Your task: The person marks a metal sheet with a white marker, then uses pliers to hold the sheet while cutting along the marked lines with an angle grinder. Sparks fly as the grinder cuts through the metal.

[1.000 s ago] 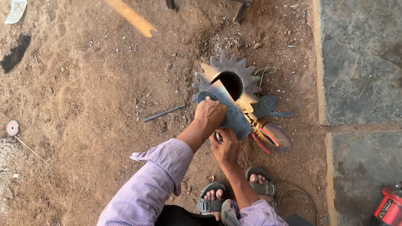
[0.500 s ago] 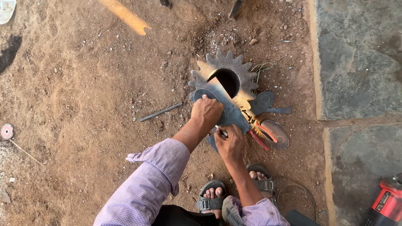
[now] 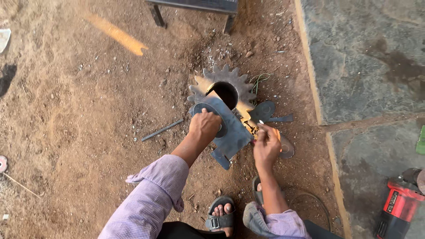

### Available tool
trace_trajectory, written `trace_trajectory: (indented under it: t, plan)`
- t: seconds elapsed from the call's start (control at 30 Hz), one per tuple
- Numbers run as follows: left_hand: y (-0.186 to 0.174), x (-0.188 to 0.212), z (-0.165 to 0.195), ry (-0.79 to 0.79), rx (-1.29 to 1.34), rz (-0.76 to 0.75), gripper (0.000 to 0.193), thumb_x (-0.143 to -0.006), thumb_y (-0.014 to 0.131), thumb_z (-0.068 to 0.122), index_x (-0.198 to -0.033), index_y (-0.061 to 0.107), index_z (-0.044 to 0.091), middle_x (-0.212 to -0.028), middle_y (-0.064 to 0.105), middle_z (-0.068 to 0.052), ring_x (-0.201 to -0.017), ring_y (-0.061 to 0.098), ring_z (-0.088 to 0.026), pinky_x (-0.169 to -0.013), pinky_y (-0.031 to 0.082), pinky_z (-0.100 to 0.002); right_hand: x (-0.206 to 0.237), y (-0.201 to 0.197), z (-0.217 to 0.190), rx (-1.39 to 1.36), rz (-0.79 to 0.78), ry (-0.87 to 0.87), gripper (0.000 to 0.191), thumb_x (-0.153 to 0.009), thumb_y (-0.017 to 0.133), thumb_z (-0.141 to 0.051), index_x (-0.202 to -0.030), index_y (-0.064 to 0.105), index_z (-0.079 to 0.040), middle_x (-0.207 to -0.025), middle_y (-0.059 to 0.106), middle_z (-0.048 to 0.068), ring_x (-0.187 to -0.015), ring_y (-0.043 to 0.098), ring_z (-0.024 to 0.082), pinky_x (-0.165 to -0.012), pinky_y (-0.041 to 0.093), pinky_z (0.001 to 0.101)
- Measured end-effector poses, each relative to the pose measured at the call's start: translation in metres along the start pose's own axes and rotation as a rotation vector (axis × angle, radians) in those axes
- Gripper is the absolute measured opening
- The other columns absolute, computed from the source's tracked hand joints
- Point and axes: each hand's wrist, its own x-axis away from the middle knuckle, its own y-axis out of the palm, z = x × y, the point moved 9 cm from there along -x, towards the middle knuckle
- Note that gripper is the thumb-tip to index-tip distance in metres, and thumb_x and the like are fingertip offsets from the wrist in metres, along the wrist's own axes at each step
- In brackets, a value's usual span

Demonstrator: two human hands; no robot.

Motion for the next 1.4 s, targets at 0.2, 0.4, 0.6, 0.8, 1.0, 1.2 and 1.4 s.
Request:
trace_trajectory:
  t: [0.2, 0.4, 0.6, 0.8, 1.0, 1.2, 1.4]
  plan:
    - [0.008, 0.002, -0.003, -0.054, -0.028, -0.142, 0.022, -0.101, 0.054, 0.012, -0.112, 0.069, 0.0, -0.14, 0.046, -0.04, -0.053, 0.067, -0.012, -0.043, 0.055, -0.024, 0.016, 0.0, 0.061, -0.149, -0.026, 0.46, 0.032, -0.105, 0.07, -0.029, -0.094, 0.068, 0.001, -0.091, 0.067, 0.011, -0.081, 0.063, 0.017, -0.07, 0.05, 0.0389]
    - [0.003, 0.006, 0.002, -0.043, -0.062, -0.115, 0.024, -0.103, 0.051, 0.012, -0.11, 0.07, 0.001, -0.141, 0.048, -0.039, -0.059, 0.07, -0.016, -0.051, 0.058, -0.027, 0.045, 0.029, 0.063, -0.669, -0.121, 0.797, 0.021, -0.092, 0.07, -0.028, -0.097, 0.068, -0.008, -0.09, 0.069, 0.006, -0.081, 0.065, 0.019, -0.077, 0.055, 0.0399]
    - [-0.003, 0.009, 0.004, -0.047, 0.002, -0.041, 0.025, -0.103, 0.05, 0.013, -0.112, 0.071, 0.004, -0.141, 0.05, -0.039, -0.078, 0.075, -0.023, -0.067, 0.061, -0.033, 0.064, 0.041, 0.062, -0.803, -0.115, 0.876, 0.023, -0.092, 0.07, -0.028, -0.106, 0.067, -0.009, -0.095, 0.069, 0.004, -0.083, 0.065, 0.016, -0.074, 0.056, 0.0368]
    - [-0.001, 0.013, 0.001, -0.048, 0.048, -0.056, 0.03, -0.097, 0.063, 0.02, -0.121, 0.067, 0.002, -0.144, 0.046, -0.038, -0.082, 0.076, -0.025, -0.07, 0.062, -0.033, 0.018, -0.028, 0.035, -0.131, 0.075, 0.235, 0.03, -0.101, 0.055, -0.026, -0.124, 0.069, -0.013, -0.107, 0.073, 0.004, -0.09, 0.073, 0.011, -0.073, 0.059, 0.0339]
    - [-0.008, 0.015, 0.003, -0.027, 0.085, 0.007, 0.036, -0.089, 0.073, 0.022, -0.117, 0.068, 0.001, -0.138, 0.051, -0.037, -0.081, 0.075, -0.027, -0.067, 0.061, -0.035, -0.015, 0.009, -0.033, -0.047, -0.278, -0.065, 0.03, -0.096, 0.071, -0.017, -0.122, 0.065, -0.002, -0.102, 0.075, 0.012, -0.085, 0.072, 0.018, -0.071, 0.059, 0.0318]
    - [0.005, 0.011, 0.0, -0.059, 0.119, -0.12, 0.023, -0.099, 0.067, 0.021, -0.113, 0.072, 0.003, -0.139, 0.053, -0.038, -0.074, 0.075, -0.024, -0.066, 0.062, -0.034, -0.001, 0.065, -0.068, 0.26, -0.563, -0.199, 0.023, -0.086, 0.071, -0.011, -0.108, 0.076, -0.006, -0.104, 0.071, 0.009, -0.078, 0.073, 0.02, -0.067, 0.062, 0.0314]
    - [0.005, 0.011, 0.0, -0.04, 0.112, -0.081, 0.042, -0.089, 0.076, 0.028, -0.118, 0.067, 0.0, -0.138, 0.05, -0.039, -0.075, 0.076, -0.027, -0.064, 0.062, -0.034, -0.001, 0.083, -0.078, 0.271, -0.51, -0.348, 0.025, -0.084, 0.076, -0.012, -0.108, 0.075, -0.004, -0.102, 0.07, 0.012, -0.086, 0.072, 0.027, -0.077, 0.057, 0.0376]
